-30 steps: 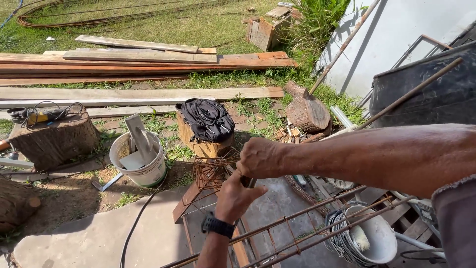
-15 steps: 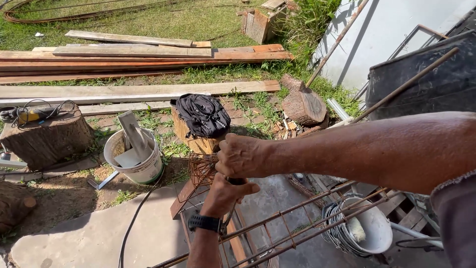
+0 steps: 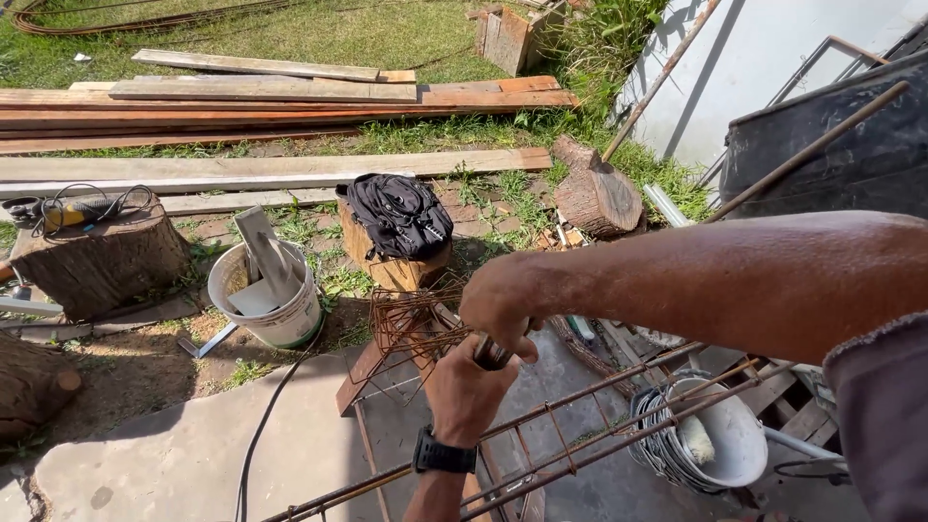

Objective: The person ties a metal rebar cage using wire and pliers. They wrap wire around the intersections of the rebar bars and twist it tight with pliers to secure the structure.

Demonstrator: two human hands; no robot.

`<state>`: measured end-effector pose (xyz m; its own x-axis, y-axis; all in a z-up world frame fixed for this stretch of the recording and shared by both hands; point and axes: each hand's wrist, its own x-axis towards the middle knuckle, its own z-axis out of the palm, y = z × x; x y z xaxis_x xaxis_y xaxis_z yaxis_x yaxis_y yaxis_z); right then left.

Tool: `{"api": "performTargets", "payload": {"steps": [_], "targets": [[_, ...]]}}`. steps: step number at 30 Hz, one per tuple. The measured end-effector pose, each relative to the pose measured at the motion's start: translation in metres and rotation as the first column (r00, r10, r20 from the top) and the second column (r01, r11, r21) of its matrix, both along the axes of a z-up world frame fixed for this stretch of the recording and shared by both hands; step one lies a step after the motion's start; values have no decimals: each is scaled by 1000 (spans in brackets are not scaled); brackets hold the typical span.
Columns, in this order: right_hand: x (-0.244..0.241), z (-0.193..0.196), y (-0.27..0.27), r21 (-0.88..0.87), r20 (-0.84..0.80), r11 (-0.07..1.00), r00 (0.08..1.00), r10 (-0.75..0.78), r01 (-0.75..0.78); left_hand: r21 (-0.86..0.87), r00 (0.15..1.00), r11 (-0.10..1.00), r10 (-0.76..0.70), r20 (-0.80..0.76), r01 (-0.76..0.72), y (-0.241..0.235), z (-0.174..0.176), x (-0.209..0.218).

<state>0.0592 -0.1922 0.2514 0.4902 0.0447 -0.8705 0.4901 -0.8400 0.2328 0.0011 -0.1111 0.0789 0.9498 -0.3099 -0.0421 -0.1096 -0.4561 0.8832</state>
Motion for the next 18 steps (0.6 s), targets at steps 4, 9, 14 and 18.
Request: {"api": "performTargets", "payload": {"steps": [4,9,14,18], "targets": [[-41,-6,-15,33,-80,984,981,177,-175,-147,833,856,-517,-199,496,8,27,7],[-84,-16,-77,236,-380,752,771,-511,615,47,641,644,-748,-172,764,8,46,-29],[-157,-33,-113,567,-265,398,617,-741,721,-61,825,985,-99,556,160,23,-10,-101],[-199,-56,-85,737,-346,19,401,-848,676,-42,888,995,-104,-447,95,20,0,-102]]}}
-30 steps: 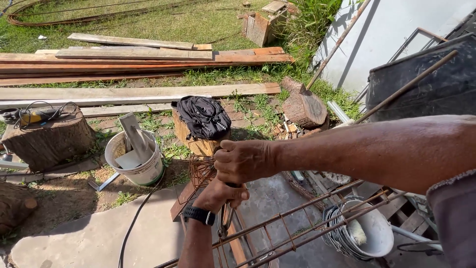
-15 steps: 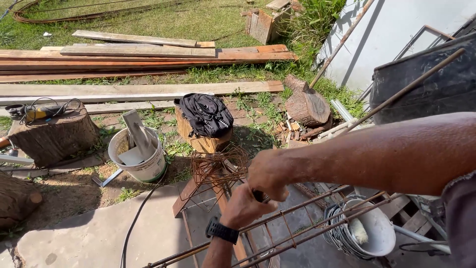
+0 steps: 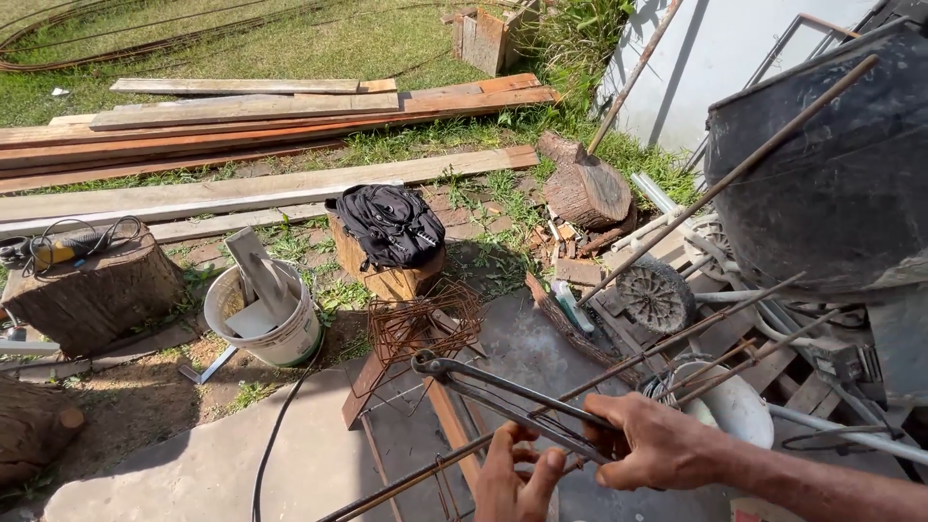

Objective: The person ties a metal rebar cage using wire and pliers. They wrap wire around the intersections of the rebar bars and twist it tight with pliers to secure the structure.

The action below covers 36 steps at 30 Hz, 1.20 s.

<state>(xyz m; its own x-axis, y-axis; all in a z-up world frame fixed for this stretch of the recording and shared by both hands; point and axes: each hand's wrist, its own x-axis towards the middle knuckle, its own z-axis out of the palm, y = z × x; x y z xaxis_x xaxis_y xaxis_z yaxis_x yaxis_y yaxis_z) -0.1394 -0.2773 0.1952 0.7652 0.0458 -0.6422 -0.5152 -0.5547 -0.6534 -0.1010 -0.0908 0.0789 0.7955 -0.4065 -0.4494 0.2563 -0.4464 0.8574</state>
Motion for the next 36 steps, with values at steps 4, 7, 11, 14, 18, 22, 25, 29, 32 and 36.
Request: {"api": "performTargets", "payload": {"steps": [4,7,11,14,18,22,25,29,32,36], "targets": [[-27,-50,13,-232,166,970,986,-26,65,-567,943,803,-19,-332,-183,0,12,1],[-39,-80,9,-301,276,947,961,-28,114,-655,976,737,30,-217,-168,1,12,-2],[-63,-97,9,-214,432,943,891,-144,256,-553,999,832,50,-2,-43,18,-11,-22],[-81,-82,21,-31,605,933,750,-269,360,-242,968,958,-98,233,155,38,-23,-31],[-80,-73,28,410,737,847,423,-527,339,-131,886,937,-252,388,324,79,-55,-60],[-52,-56,20,495,676,846,525,-517,196,53,896,978,-206,394,202,135,-79,-90],[-35,-55,20,609,618,774,507,-601,175,103,962,995,-34,272,6,169,-83,-118],[-48,-72,47,619,564,728,479,-673,294,132,960,960,226,168,-249,194,-75,-153],[-70,-76,51,631,587,705,395,-706,323,27,893,893,448,39,-449,194,-73,-186],[-81,-80,53,572,586,762,497,-639,305,114,862,854,500,85,-507,205,-72,-224]]}}
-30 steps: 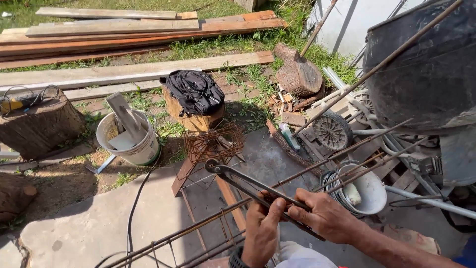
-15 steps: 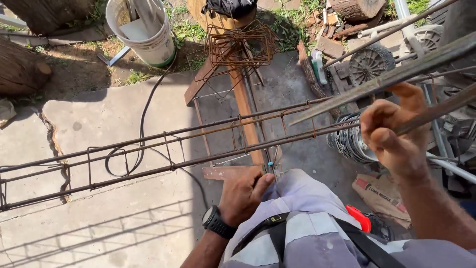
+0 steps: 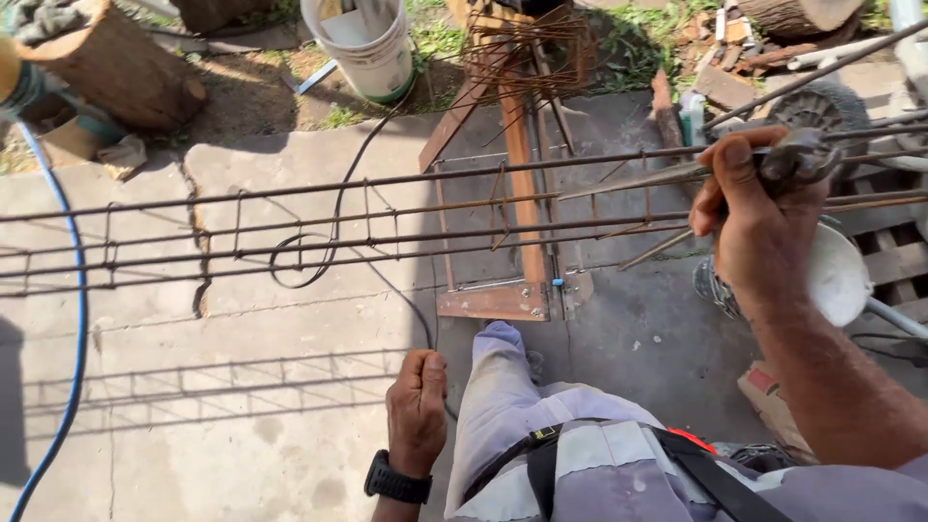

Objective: The person ties a metal rebar cage using wire and pliers. They wrap wire around the intersections of the rebar bars and twist it tight with pliers to secure the structure.

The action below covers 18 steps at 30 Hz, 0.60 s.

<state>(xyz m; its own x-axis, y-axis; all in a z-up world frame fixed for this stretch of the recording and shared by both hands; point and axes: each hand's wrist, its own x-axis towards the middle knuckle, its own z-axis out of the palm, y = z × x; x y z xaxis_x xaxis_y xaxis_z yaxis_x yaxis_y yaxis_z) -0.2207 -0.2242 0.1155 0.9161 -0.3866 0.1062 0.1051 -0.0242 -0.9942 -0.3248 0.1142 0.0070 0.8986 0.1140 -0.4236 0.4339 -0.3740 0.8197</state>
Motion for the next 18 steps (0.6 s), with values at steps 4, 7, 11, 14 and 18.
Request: {"api": "performTargets", "payload": {"steps": [4,7,11,14,18], "targets": [[15,-67,-6,-69,-142,998,990,6,-16,48,990,997,-72,123,66,8,-6,-25],[-10,-93,5,-257,-277,964,961,-8,-67,48,987,993,-112,118,107,18,-2,-61],[8,-105,10,-686,-420,693,899,-126,-223,23,984,994,-109,138,107,33,-27,-53],[5,-105,11,-758,-462,595,864,-201,-268,-27,963,987,-149,224,160,45,-29,-42],[-23,-82,59,-928,-65,371,977,-205,17,-108,949,969,-187,252,220,80,-13,-29]]}}
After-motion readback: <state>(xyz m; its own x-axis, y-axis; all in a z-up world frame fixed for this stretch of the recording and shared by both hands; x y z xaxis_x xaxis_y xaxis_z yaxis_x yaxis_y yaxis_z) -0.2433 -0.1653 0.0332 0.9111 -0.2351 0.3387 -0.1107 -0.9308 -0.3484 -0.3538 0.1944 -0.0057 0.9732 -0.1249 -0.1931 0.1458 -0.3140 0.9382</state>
